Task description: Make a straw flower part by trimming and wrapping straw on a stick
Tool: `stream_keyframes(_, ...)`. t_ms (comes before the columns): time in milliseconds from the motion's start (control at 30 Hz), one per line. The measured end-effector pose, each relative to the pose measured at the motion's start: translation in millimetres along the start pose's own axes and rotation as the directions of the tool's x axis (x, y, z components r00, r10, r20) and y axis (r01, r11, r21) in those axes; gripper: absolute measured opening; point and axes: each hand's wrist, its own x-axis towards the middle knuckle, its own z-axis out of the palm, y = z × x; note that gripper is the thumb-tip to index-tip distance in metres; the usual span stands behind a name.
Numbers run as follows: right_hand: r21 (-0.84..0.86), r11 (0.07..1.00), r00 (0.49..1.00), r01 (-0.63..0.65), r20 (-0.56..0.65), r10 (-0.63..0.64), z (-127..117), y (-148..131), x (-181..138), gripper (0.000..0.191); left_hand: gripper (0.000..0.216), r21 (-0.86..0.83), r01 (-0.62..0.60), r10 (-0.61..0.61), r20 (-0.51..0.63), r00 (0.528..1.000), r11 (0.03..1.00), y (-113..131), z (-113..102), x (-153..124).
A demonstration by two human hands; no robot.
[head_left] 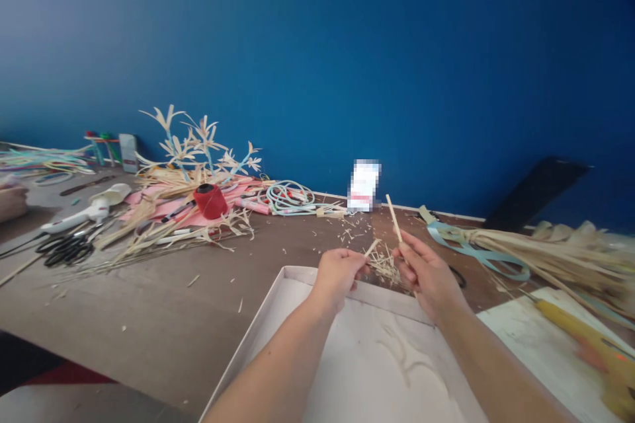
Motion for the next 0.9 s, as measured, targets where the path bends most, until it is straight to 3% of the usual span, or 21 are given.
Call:
stream_keyframes(200, 0.024, 1.0, 0.992, -0.001, 0.129, -0.002, 4, -3, -5, 0.051, 0.012, -0.02, 0.042, -0.041, 0.055, 0.998, 0.999, -3, 1, 1)
stream_keyframes(533, -0.006, 1.0, 0.998, -0.005, 0.056, 0.005, 5, -3, -3, 0.05, 0.017, 0.156, 0.022, -0.054, 0.203, 0.978, 0.988, -9, 3, -3)
stream_keyframes(633, -0.023, 0.999, 0.995, -0.036, 0.088, 0.038, 4, -2, -2, 0.051, 0.022, 0.236, -0.043, -0.006, 0.205, 0.979, 0.971, -11, 1, -1)
stream_keyframes(800, -0.061, 0.994, 0.987, -0.094, 0.126, 0.102, 4, -2, -3, 0.055, 0.03, 0.232, -0.223, 0.2, 0.121, 0.972, 0.947, -14, 1, 1)
stream_keyframes(900, -0.081, 0.989, 0.974, -0.124, 0.181, 0.137, 4, -2, -3, 0.057, 0.025, 0.15, -0.203, 0.184, 0.132, 0.974, 0.968, -12, 4, 1)
